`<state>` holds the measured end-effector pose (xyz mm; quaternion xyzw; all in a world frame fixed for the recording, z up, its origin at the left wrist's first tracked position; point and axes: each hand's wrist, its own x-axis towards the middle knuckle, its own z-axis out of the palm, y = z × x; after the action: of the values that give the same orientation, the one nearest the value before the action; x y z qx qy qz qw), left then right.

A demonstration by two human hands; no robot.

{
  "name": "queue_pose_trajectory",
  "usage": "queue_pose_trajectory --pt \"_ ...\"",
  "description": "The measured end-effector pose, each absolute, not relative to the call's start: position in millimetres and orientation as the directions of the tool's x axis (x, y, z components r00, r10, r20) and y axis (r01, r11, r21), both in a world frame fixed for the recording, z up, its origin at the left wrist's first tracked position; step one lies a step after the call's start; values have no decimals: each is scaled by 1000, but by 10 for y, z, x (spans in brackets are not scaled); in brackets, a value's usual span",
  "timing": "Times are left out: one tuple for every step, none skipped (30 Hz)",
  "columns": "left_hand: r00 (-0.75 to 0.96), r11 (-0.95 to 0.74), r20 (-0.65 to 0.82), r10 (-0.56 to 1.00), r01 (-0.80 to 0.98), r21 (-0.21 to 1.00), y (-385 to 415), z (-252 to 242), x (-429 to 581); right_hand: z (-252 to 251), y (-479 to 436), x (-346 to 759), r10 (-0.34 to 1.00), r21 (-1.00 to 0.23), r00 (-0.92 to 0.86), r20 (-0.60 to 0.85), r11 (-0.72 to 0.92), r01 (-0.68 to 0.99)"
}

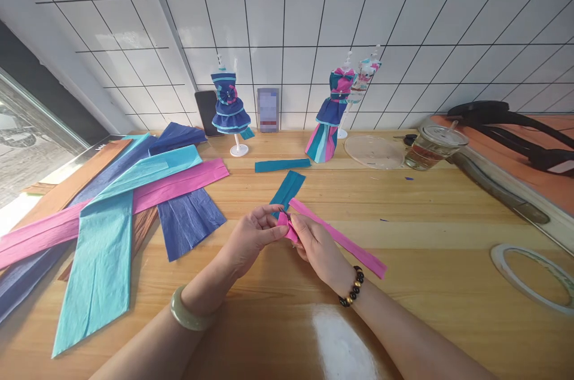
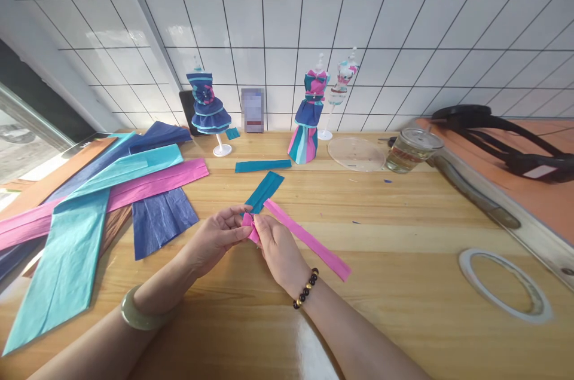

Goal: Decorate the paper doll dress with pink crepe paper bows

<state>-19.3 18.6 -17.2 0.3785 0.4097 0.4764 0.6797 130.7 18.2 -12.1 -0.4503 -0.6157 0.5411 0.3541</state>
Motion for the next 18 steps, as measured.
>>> queue_pose_trajectory --pt "210 260 -196 958 -340 904 186 -174 -190 -126 183 1306 938 -985 -342 -49 11 172" --pt "207 260 -197 958 -342 903 186 -176 -187 -132 185 1305 939 -985 -341 -47 12 171" --pt "204 261 -200 958 -343 902 185 -179 -184 -137 187 1304 940 -986 -339 -46 13 169" --pt "201 263 -203 958 -343 902 185 -184 -182 -141 188 1303 940 -986 -338 -47 11 167" --pt "197 263 -205 959 -343 902 184 -189 -181 -144 189 1302 939 -986 -340 -52 6 166" --pt "196 263 -205 959 -343 902 184 -195 -180 -147 190 1302 938 -986 -343 -57 0 165" --pt "196 262 -204 959 -344 902 183 -200 -180 -148 190 1301 937 -986 -344 -61 -4 165" --pt "198 261 -202 959 -345 902 183 -205 -181 -150 189 1301 936 -986 -345 -65 -8 164" --pt "200 258 -197 960 -346 902 182 -208 -182 -150 189 1300 936 -987 -346 -66 -10 163" --pt "203 256 -194 960 -348 902 182 -210 -184 -151 189 1301 936 -987 -346 -66 -10 162" --pt "204 256 -194 960 -348 902 181 -209 -185 -152 189 1301 936 -987 -346 -65 -8 162" --pt "205 257 -195 959 -348 902 181 -206 -186 -152 189 1303 936 -987 -346 -63 -6 163" --pt "205 258 -196 959 -346 902 182 -202 -188 -153 189 1305 936 -986 -348 -61 -3 165" --pt "206 260 -198 958 -345 902 182 -198 -189 -152 189 1308 935 -986 -350 -61 -1 167" --pt "207 261 -199 958 -342 903 184 -194 -190 -152 190 1311 933 -985 -354 -61 0 170" --pt "210 261 -198 958 -339 904 185 -190 -192 -151 191 1314 932 -985 -357 -62 0 171" --pt "211 259 -196 958 -334 906 187 -187 -194 -150 191 1317 931 -985 -359 -62 0 170" --pt "212 258 -195 958 -330 908 190 -185 -196 -148 191 1319 930 -986 -361 -61 1 167"
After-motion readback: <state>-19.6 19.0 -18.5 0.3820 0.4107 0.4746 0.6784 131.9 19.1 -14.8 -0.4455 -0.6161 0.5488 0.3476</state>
